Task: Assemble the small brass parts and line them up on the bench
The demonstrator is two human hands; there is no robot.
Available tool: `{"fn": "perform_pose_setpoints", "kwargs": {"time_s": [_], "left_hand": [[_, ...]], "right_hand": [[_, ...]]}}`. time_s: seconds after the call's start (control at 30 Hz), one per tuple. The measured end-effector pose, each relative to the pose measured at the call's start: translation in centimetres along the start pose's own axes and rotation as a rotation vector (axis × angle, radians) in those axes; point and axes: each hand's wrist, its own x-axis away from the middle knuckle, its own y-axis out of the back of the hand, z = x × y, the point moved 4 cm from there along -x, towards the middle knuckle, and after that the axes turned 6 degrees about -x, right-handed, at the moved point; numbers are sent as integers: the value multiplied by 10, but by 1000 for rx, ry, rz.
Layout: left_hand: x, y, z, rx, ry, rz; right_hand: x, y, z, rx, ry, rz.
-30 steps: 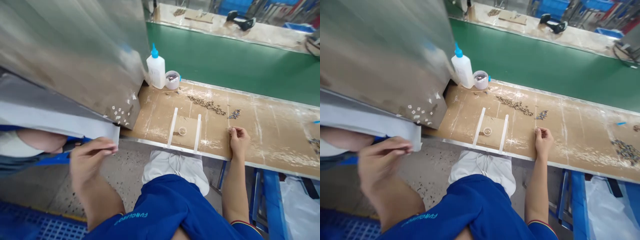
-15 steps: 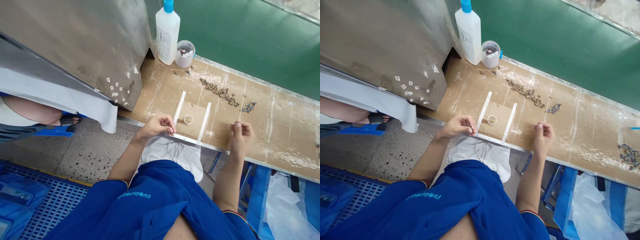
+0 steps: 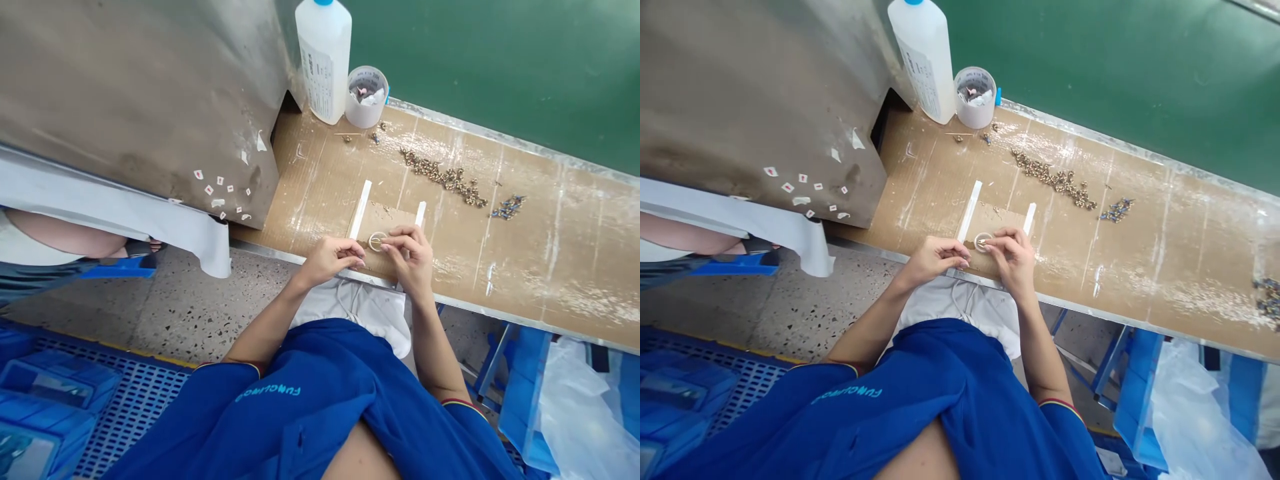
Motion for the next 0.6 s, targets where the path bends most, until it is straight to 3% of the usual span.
{"fn": "perform_pose_setpoints", "kwargs": {"time_s": [0.2, 0.37, 0.6], "left_hand": [[0, 0, 1, -61, -55, -69], [1, -2, -1, -180, -143, -110], [1, -1, -2, -241, -200, -123]], "right_hand": [[-16, -2, 8, 229, 153, 106], [-15, 4, 7, 146, 131, 145], [-2, 13, 4, -149, -65, -113]]}}
